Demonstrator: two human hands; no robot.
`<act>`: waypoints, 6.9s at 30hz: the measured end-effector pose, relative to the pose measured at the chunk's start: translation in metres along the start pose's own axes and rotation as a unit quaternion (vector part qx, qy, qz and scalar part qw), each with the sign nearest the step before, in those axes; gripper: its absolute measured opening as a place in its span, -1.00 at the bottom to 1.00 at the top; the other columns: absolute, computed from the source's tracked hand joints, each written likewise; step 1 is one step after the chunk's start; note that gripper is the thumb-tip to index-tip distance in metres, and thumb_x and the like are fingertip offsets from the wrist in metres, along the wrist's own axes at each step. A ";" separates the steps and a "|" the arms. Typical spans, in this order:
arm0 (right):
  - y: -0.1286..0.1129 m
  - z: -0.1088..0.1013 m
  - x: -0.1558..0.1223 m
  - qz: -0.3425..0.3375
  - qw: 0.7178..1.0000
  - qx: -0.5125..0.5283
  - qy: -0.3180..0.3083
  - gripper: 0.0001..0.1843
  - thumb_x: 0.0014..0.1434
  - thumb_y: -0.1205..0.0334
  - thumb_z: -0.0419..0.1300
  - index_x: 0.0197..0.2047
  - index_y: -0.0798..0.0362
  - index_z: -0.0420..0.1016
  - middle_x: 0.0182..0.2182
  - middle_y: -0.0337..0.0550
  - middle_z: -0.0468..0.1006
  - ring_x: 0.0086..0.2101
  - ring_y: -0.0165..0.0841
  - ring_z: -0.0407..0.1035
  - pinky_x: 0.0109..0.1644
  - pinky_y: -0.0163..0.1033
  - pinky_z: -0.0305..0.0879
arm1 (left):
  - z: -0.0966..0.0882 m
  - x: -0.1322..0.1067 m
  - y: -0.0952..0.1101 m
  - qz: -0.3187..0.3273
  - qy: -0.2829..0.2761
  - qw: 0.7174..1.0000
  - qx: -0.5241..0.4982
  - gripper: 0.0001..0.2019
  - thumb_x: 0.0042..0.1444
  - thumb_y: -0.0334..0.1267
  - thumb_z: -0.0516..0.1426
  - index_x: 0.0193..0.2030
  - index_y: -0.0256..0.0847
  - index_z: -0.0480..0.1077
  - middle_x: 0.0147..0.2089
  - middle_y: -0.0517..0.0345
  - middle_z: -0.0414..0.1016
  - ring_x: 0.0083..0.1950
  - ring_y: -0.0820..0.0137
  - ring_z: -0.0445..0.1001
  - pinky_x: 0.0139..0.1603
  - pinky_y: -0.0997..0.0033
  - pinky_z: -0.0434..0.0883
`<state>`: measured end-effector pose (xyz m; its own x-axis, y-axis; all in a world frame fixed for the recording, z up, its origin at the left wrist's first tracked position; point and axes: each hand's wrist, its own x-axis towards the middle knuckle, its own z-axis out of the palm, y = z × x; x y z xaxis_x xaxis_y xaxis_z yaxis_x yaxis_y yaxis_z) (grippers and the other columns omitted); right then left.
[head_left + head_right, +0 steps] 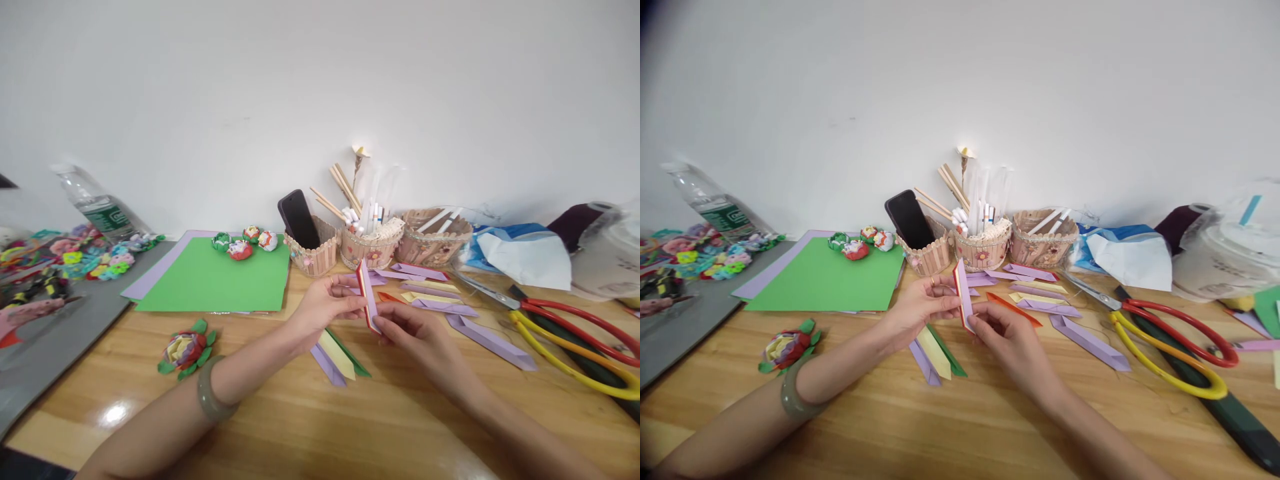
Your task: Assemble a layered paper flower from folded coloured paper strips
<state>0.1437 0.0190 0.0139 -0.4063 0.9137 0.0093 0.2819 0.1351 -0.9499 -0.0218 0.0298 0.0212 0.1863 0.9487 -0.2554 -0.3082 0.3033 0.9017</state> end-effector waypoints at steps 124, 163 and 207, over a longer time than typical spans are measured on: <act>0.006 0.000 0.028 0.132 0.986 0.097 -0.038 -0.61 -0.24 -0.06 0.35 -0.47 0.05 0.37 -0.59 -0.29 0.47 -0.59 -0.44 0.30 -0.51 -0.31 0.13 | -0.224 -0.033 0.100 -0.037 -0.039 0.800 0.598 -0.72 -0.15 -0.02 0.19 -0.58 -0.21 0.44 -0.54 0.23 0.43 -0.38 0.38 0.35 -0.27 0.44 0.28; 0.002 0.003 0.027 0.157 0.982 0.097 -0.033 -0.57 -0.26 -0.11 0.34 -0.49 0.05 0.37 -0.62 -0.30 0.45 -0.63 -0.46 0.26 -0.55 -0.32 0.08 | -0.182 -0.042 0.090 -0.011 -0.057 0.603 0.796 -0.45 -0.24 -0.16 0.15 -0.05 -0.32 0.24 -0.06 -0.06 0.30 -0.19 0.23 0.34 -0.22 0.36 0.28; 0.005 0.006 0.027 0.175 0.974 0.137 -0.049 -0.65 -0.17 0.03 0.34 -0.47 0.08 0.34 -0.64 -0.36 0.43 -0.62 -0.54 0.20 -0.54 -0.37 0.00 | -0.180 -0.034 0.088 0.022 -0.089 0.536 0.839 -0.27 -0.11 -0.06 0.16 0.24 -0.21 0.10 0.16 -0.10 0.19 0.03 0.15 0.34 0.00 0.30 0.29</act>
<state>0.1287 0.0422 0.0077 -0.4124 0.8424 -0.3468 0.1803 -0.2977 -0.9375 -0.2227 0.0403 0.0466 0.3458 0.8824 -0.3191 0.9293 -0.3691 -0.0133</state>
